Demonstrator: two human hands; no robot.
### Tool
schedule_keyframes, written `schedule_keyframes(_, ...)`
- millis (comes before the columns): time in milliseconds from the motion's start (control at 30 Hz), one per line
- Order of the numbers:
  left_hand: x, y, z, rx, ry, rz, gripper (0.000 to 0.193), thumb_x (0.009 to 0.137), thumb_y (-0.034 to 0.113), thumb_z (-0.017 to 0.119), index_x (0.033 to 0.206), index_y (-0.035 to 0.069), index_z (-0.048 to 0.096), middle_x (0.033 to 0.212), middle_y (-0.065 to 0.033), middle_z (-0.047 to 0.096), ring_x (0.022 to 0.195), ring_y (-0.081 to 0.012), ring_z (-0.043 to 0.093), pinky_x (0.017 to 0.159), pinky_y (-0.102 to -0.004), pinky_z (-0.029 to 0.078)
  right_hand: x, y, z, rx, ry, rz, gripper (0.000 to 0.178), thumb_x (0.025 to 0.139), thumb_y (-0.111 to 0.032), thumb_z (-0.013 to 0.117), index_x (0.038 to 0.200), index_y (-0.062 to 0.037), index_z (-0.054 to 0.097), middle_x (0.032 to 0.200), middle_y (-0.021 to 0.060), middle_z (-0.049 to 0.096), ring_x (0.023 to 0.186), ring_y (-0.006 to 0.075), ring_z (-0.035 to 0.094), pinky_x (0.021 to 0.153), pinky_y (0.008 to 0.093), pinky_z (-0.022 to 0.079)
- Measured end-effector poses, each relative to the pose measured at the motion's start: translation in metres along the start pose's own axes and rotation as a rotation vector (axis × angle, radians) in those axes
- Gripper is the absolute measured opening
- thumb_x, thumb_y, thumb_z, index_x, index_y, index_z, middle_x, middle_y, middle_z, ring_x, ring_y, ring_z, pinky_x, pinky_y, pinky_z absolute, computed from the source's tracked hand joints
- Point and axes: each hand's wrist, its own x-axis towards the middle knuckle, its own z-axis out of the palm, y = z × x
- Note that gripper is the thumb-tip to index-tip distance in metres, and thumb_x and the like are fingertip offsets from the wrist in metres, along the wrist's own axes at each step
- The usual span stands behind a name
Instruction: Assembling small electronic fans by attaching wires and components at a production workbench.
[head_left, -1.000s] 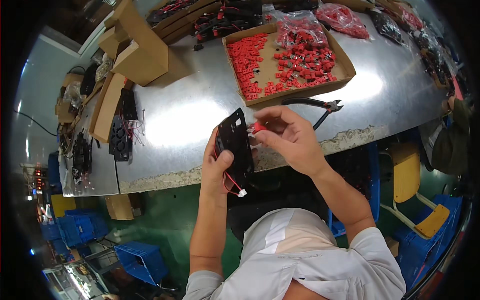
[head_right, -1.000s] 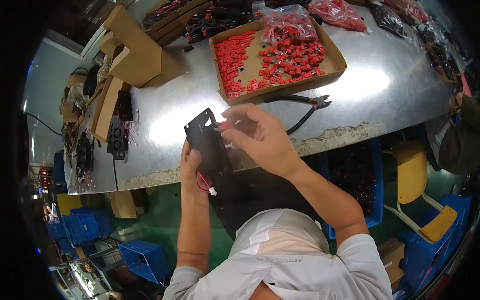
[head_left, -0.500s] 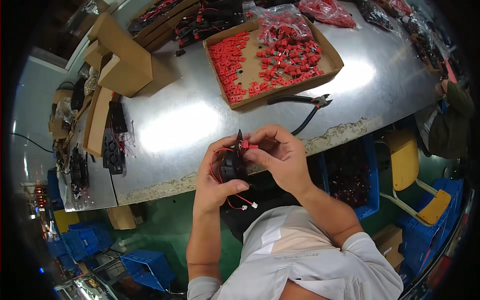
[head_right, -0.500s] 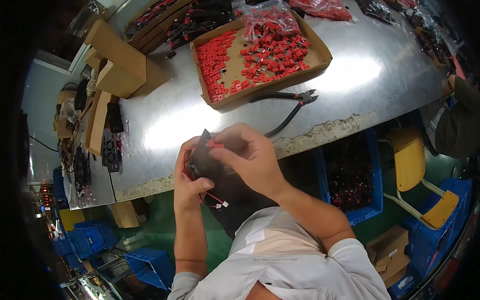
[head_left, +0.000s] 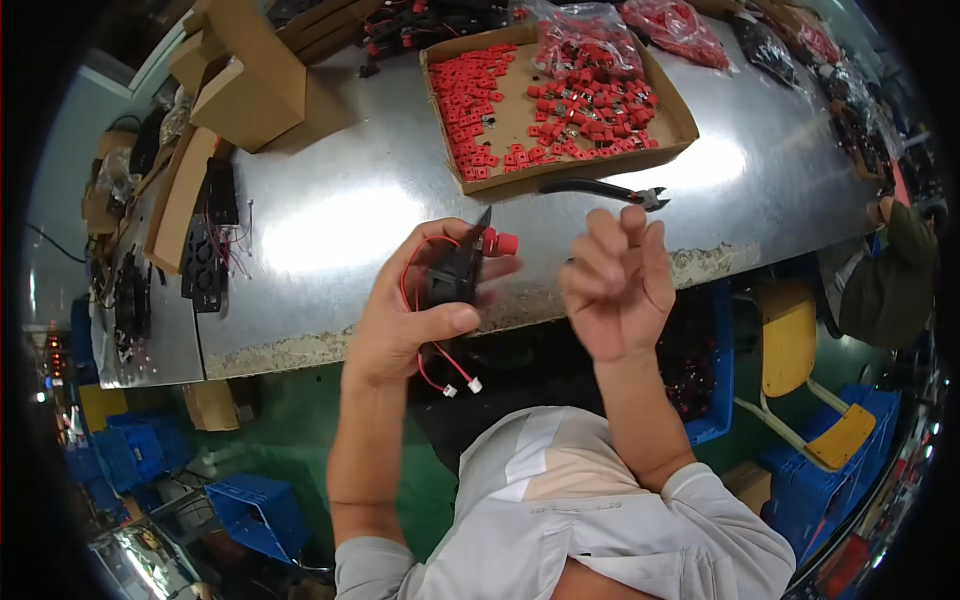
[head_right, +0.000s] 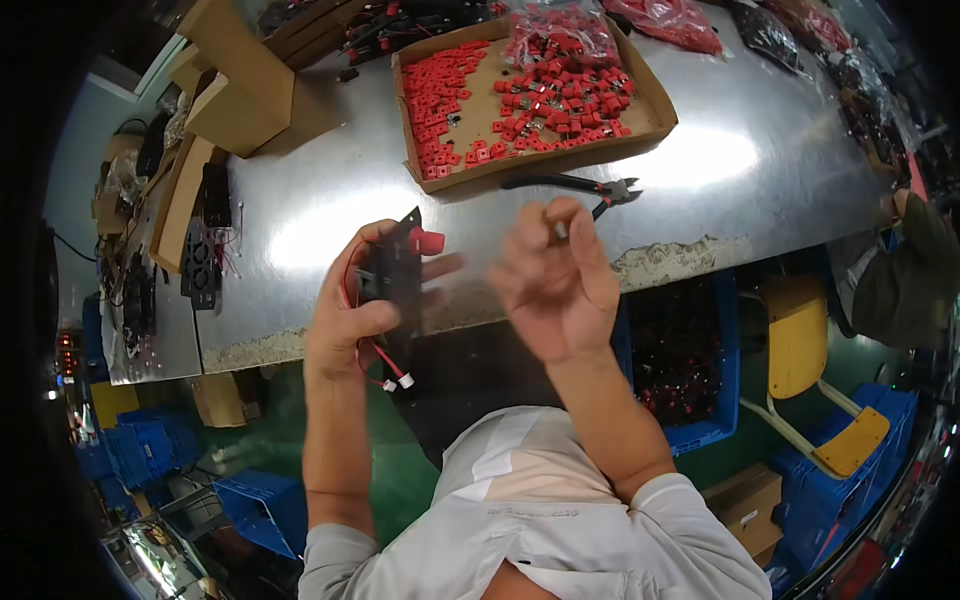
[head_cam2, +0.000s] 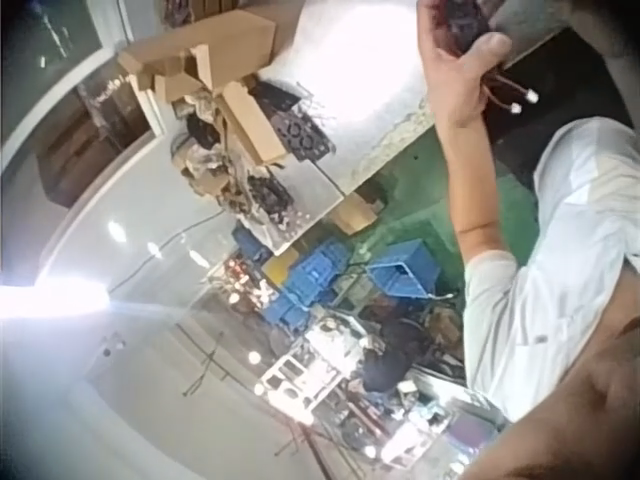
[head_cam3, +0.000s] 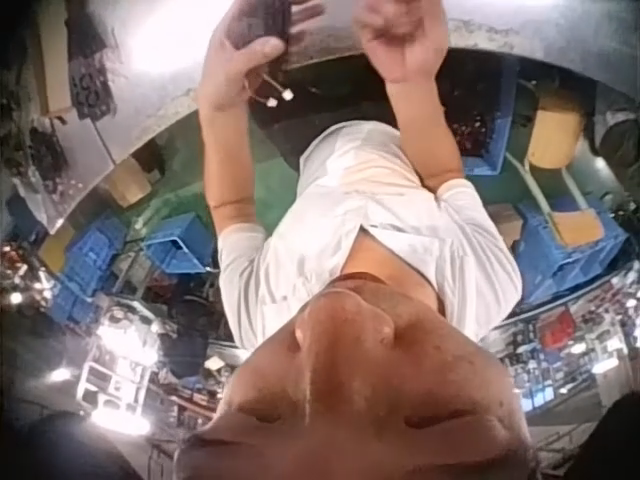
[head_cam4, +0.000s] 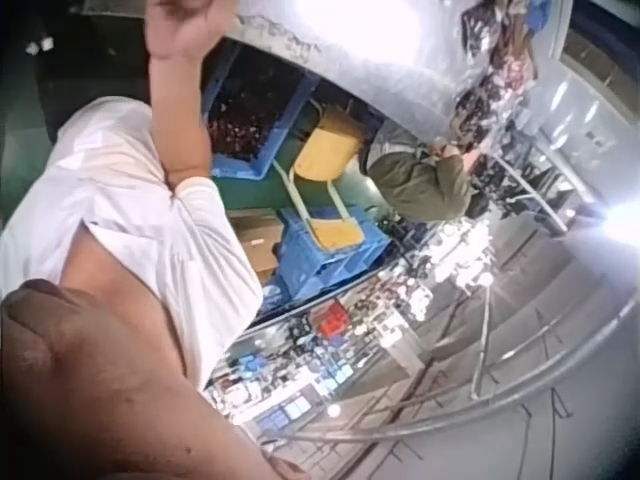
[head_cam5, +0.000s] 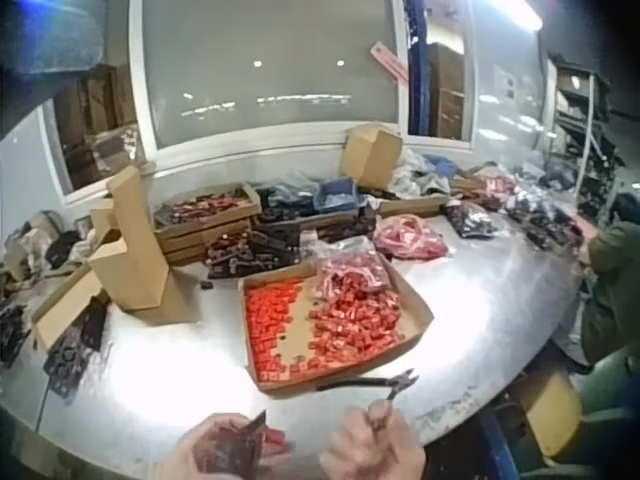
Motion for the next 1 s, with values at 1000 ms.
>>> schedule_keyframes(1000, 0.024, -0.003, -0.037, 1.377, -0.044, 0.253, 0.062, 0.062, 0.024, 0.087, 0.118, 0.013, 0.065, 0.106, -0.0076, 0.064, 0.097, -0.0295, 0.06, 0.084, -0.0396, 0.05, 0.036, -0.008, -0.026, -1.938, -0.292, 0.069, 0.018, 0.084, -0.002, 0.069, 0.101, 0.0012, 0.063, 0.102, 0.0094, 0.056, 0.08, 0.0214, 0.06, 0.069, 0.0304, 0.049)
